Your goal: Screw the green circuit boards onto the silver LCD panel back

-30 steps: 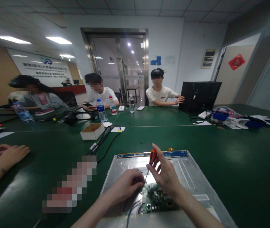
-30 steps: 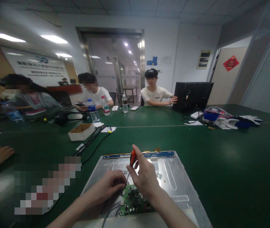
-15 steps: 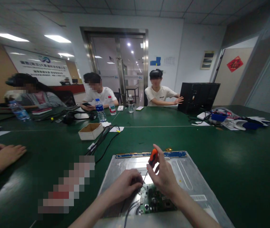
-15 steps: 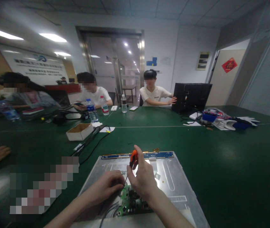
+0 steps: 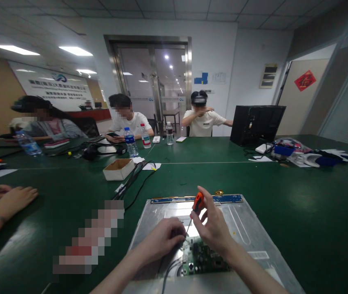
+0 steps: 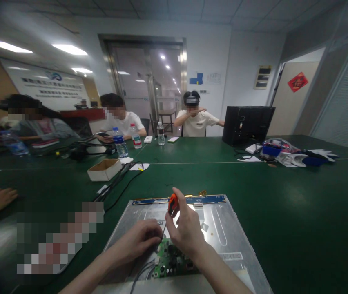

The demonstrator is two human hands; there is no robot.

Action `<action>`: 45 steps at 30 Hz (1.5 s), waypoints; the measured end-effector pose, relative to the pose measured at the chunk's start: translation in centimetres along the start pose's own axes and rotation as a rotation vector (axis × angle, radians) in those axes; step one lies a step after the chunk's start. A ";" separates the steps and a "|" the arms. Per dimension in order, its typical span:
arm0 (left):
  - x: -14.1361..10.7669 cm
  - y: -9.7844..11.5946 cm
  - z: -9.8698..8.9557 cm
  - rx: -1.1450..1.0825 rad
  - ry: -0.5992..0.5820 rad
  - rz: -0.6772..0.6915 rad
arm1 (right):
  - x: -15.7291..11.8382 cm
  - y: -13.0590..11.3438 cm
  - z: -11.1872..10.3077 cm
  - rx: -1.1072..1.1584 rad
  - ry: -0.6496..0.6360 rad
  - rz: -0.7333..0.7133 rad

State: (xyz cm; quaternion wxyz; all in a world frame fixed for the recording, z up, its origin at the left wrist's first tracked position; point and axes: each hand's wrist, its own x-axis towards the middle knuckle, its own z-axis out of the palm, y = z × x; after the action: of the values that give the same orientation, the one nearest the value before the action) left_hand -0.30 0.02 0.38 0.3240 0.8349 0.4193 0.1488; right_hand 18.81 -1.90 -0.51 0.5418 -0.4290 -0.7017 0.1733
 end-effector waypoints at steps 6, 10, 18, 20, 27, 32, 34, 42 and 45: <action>-0.1 -0.1 0.1 -0.002 -0.006 -0.010 | 0.1 0.1 -0.1 -0.058 0.024 -0.030; -0.1 -0.1 0.2 -0.013 -0.001 -0.005 | 0.1 0.1 0.0 -0.036 0.004 0.004; 0.0 0.1 -0.1 0.012 -0.006 -0.009 | -0.1 0.0 0.1 -0.050 0.005 0.020; 0.0 0.0 -0.1 0.015 -0.004 -0.005 | 0.1 0.1 0.0 -0.074 0.015 0.021; 0.1 -0.7 0.3 -0.014 -0.002 -0.007 | 0.0 0.0 0.1 -0.011 -0.016 0.004; 0.1 -0.7 0.3 -0.025 0.010 0.011 | -0.2 -0.2 0.2 0.009 -0.025 0.017; 0.1 -0.6 0.2 -0.026 0.011 0.023 | -0.1 -0.2 0.2 0.003 -0.019 0.020; 0.1 -0.5 0.1 -0.020 0.001 0.010 | -0.1 0.2 0.3 -0.002 0.006 0.014; 0.1 -0.3 0.1 -0.029 0.005 0.007 | -0.1 0.0 0.3 0.000 0.005 0.019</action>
State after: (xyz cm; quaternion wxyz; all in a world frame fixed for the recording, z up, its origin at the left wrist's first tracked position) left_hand -0.36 0.16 0.12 0.3346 0.8312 0.4149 0.1580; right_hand 18.56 -1.91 -0.69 0.5417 -0.4362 -0.6962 0.1776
